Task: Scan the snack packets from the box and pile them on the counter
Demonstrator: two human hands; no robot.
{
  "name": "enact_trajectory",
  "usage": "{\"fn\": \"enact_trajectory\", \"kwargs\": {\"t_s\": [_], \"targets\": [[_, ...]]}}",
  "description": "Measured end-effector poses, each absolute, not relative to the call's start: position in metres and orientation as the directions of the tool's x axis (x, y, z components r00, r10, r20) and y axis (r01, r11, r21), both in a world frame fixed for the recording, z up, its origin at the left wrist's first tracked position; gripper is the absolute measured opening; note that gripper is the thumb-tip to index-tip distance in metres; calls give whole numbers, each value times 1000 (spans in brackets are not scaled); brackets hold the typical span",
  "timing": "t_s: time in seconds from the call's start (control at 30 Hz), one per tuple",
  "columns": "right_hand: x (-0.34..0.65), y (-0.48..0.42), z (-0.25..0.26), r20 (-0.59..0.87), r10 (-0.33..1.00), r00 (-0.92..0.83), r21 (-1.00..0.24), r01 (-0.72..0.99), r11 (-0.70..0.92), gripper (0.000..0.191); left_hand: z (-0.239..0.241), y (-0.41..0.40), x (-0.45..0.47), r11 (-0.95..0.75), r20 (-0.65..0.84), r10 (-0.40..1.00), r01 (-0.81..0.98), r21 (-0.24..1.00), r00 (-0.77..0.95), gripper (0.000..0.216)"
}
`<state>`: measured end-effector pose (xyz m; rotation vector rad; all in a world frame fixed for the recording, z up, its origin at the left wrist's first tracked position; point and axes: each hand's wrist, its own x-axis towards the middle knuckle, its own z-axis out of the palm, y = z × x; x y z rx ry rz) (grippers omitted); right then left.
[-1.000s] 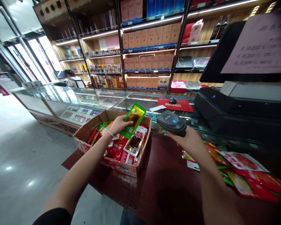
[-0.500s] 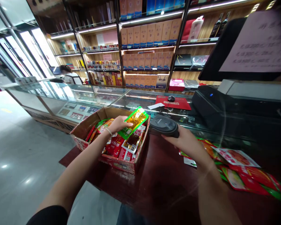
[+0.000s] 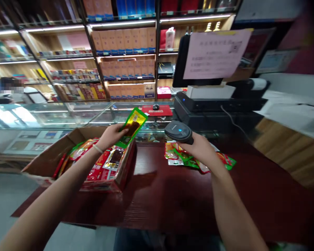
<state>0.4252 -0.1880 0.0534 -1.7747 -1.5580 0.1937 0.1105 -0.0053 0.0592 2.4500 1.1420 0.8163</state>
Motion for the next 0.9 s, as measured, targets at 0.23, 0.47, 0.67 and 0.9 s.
{"fn": "enact_trajectory", "kwargs": {"t_s": [0.23, 0.47, 0.67, 0.9], "targets": [[517, -260, 41, 391, 784, 481, -685, 721, -101, 42, 40, -36, 270, -797, 262, 603, 549, 252, 754, 32], [577, -322, 31, 321, 694, 645, -731, 634, -252, 37, -26, -73, 417, -875, 137, 469, 438, 205, 873, 34], [597, -344, 26, 274, 675, 685, -782, 568, -258, 37, -73, -105, 487, -955, -6, 232, 229, 190, 973, 74], [591, -338, 31, 302, 661, 687, -792, 567, -227, 36, -63, -96, 477, -960, -16, 212, 212, 181, 977, 72]]}}
